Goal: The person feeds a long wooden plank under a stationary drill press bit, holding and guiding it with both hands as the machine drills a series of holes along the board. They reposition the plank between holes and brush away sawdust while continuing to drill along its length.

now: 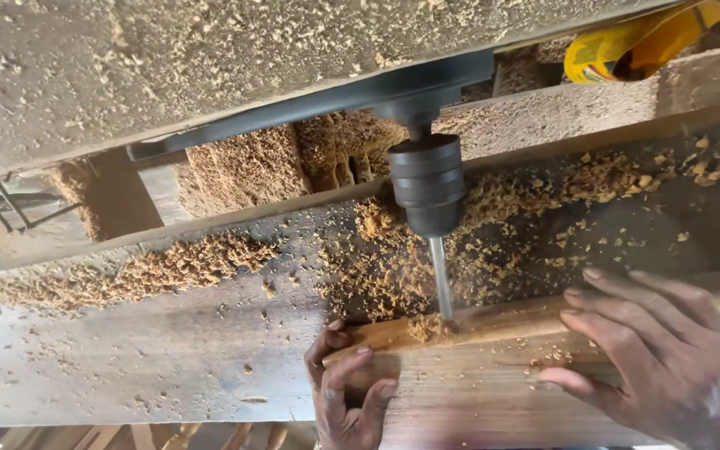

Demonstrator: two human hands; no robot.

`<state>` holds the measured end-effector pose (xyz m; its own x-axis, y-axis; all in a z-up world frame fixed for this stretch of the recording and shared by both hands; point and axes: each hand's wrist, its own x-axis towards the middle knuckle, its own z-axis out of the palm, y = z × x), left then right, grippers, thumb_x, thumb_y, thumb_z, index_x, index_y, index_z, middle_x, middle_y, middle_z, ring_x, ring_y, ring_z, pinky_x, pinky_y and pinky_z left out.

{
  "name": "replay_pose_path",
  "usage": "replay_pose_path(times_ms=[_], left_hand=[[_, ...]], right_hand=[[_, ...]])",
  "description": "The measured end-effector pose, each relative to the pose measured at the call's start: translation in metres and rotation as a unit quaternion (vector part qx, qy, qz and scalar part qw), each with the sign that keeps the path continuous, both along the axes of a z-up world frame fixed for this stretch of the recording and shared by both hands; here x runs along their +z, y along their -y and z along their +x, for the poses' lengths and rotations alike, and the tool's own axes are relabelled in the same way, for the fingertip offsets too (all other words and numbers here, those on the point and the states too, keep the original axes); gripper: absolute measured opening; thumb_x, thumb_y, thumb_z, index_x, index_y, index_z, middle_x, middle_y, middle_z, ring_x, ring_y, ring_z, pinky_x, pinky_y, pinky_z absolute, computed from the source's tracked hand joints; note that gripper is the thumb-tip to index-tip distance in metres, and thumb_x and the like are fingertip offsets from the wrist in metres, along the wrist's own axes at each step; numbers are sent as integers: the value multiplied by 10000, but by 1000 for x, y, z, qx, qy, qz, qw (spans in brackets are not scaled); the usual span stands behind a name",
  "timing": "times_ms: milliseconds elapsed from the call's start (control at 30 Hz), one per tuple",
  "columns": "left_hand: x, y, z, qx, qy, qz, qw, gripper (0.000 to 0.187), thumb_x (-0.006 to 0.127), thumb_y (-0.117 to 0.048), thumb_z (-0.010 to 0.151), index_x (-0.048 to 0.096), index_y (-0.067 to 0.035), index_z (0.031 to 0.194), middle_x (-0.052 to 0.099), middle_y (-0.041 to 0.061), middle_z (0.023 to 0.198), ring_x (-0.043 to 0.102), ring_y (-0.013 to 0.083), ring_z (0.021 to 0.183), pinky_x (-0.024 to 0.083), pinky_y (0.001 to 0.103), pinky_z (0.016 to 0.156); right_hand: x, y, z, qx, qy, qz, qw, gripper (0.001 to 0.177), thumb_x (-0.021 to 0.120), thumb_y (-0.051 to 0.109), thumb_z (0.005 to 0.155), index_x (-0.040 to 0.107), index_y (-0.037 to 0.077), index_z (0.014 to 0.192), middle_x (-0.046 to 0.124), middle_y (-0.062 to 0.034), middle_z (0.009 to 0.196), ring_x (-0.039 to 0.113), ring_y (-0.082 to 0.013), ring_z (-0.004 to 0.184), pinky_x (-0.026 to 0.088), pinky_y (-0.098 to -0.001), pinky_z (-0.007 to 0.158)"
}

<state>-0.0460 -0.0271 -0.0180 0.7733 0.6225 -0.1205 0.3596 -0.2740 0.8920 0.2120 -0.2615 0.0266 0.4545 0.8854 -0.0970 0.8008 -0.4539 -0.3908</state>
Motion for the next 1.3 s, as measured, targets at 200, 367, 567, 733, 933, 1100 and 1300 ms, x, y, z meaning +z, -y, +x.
replay_pose_path(times_ms=[200, 367, 567, 733, 933, 1100, 1300], left_hand=[[6, -3, 14, 14, 0, -5, 1000, 460, 814, -329, 879, 648, -129, 1259, 607, 134, 1317, 491, 330, 1387, 410, 477, 1180], [6, -4, 15, 7, -10, -25, 1000, 450, 811, -305, 886, 649, -127, 1265, 614, 134, 1303, 492, 331, 1385, 417, 476, 1180], [2, -3, 15, 10, 6, -16, 1000, 465, 807, -333, 892, 634, -150, 1283, 600, 111, 1329, 487, 307, 1392, 416, 470, 1186], [-1, -5, 12, -15, -3, -8, 1000, 471, 788, -325, 900, 642, -173, 1321, 685, 38, 1311, 438, 304, 1471, 393, 482, 1246], [13, -15, 32, 9, -19, -41, 999, 435, 800, -330, 894, 662, -141, 1260, 497, 182, 1451, 471, 327, 1398, 436, 474, 1158], [13, -18, 36, 5, -19, -31, 999, 458, 803, -333, 875, 669, -119, 1256, 527, 182, 1427, 472, 336, 1402, 425, 478, 1163], [12, -21, 39, -13, -10, -5, 1000, 457, 804, -316, 894, 657, -112, 1277, 684, 85, 1251, 479, 337, 1381, 405, 475, 1165]], right_hand=[[-5, 6, 3, 18, 12, -7, 1000, 659, 716, 668, 774, 617, 127, 1136, 750, -70, 1130, 704, -221, 1116, 481, -464, 1089], [-1, -1, 9, -3, 13, 3, 1000, 651, 741, 652, 780, 620, 123, 1139, 758, -50, 1116, 718, -191, 1049, 498, -469, 1056], [-4, 3, 8, 7, 18, 9, 1000, 649, 734, 664, 778, 627, 134, 1136, 761, -47, 1112, 717, -177, 1023, 500, -480, 1048], [-13, 9, 10, 33, 17, 14, 999, 669, 713, 674, 810, 629, 116, 1169, 759, -79, 1119, 718, -173, 1014, 495, -483, 1063], [-6, -3, 18, 32, 20, -12, 999, 688, 701, 698, 807, 628, 128, 1183, 761, -81, 1099, 728, -198, 1009, 499, -474, 1078], [-12, 0, 19, 34, 23, -1, 999, 695, 680, 675, 794, 625, 113, 1199, 761, -99, 1100, 726, -198, 983, 491, -490, 1051], [-1, -10, 25, 40, 18, -17, 999, 719, 689, 669, 783, 618, 101, 1217, 756, -94, 1126, 728, -214, 982, 480, -480, 1059]])
